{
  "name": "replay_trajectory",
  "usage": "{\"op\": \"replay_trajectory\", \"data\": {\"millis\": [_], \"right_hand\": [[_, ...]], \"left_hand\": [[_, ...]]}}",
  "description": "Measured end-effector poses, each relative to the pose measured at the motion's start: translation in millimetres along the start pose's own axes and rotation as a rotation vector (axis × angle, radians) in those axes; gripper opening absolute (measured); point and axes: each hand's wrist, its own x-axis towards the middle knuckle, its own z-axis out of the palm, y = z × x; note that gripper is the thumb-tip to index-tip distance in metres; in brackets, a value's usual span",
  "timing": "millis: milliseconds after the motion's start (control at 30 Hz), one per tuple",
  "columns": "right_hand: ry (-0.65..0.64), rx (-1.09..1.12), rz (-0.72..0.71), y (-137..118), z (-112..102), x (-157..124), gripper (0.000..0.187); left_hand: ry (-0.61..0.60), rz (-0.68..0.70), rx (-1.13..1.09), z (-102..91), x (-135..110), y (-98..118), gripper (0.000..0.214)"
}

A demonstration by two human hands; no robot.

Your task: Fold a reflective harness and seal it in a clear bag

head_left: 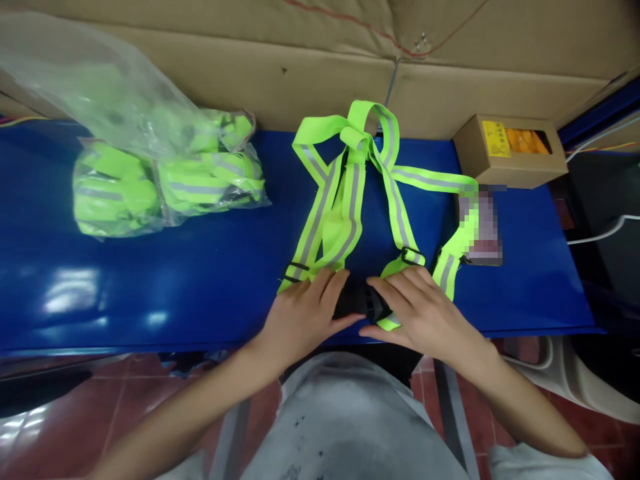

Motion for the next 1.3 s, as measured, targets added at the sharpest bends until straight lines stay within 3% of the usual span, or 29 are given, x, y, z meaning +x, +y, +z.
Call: {"op": "replay_trajectory", "data": {"millis": [167,333,633,800,967,1100,1300], "right_hand": [[-0.104,0.065,0.018,0,-9,-5,0.082],[-0.134,0.143,0.02,5,-10,-14,0.066],[-0.129,0.075,-0.022,1,-4,-12,0.064],[-0.154,-0.039,0.007,-8,-11,-14,0.074],[-0.151,-0.111,0.037,-20,-21,-37,0.061],[-0.108,-0.101,0.015,-31,-21,-61,0.047],[0.023,-0.113,-0.002,-33,-2,-79,0.046]], "left_hand": [[0.017,-0.013,-0.015,-1.4,1,0,0.064],[-0.021,0.019,0.0,-0.9,-1,1,0.069],[-0.06,0.062,0.002,-2.3,0,4,0.076],[-0.132,0.081,0.104,-13.5,-4,8,0.067],[-0.155,0.122,0.236,-32.2,-19,12,0.063],[-0.171,0.107,0.221,-41.5,-34,11,0.068],[-0.13,0.111,0.166,-36.5,-46,5,0.053]]}}
